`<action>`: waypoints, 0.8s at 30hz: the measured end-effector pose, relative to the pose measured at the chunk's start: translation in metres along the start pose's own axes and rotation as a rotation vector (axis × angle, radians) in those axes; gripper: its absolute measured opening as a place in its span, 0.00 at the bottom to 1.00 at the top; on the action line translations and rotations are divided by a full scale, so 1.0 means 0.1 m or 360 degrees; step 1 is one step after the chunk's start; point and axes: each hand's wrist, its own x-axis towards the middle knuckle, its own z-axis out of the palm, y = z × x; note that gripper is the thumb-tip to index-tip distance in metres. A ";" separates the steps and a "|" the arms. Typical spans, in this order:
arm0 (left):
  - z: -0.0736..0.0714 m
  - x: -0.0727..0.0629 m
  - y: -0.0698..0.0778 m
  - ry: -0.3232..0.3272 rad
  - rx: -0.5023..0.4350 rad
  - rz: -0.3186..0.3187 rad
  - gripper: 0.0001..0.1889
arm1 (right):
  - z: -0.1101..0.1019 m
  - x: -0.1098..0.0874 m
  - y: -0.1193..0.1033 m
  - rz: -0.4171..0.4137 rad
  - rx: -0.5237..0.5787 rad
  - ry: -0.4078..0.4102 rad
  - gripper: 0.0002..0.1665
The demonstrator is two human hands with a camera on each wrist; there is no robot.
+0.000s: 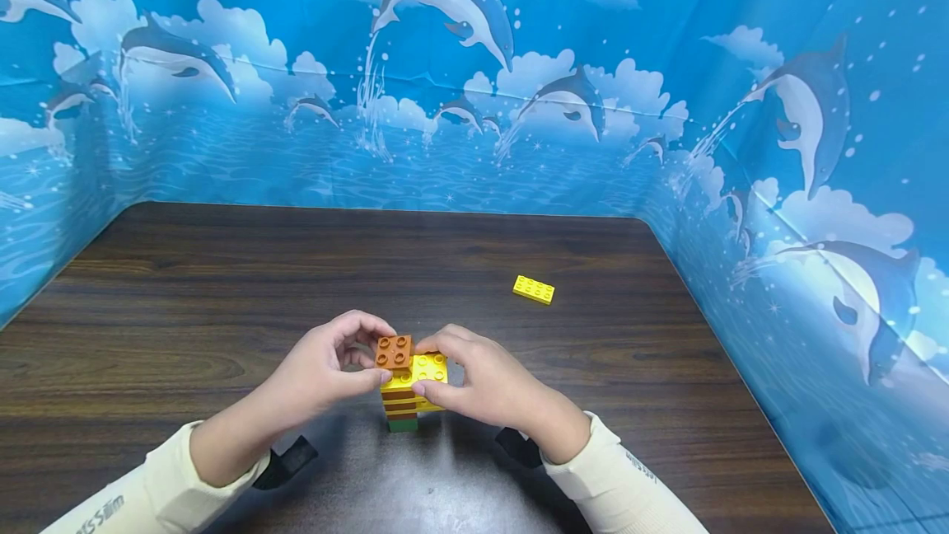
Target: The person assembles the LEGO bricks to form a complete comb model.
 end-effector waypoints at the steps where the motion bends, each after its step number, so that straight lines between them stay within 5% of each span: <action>1: 0.00 0.00 0.00 0.0001 0.0012 0.0003 0.18 | 0.00 0.00 0.00 0.0000 0.0000 -0.0001 0.21; 24: 0.04 -0.08 0.04 0.0035 0.0152 0.0009 0.16 | 0.00 0.00 -0.01 -0.0010 -0.0010 0.0018 0.23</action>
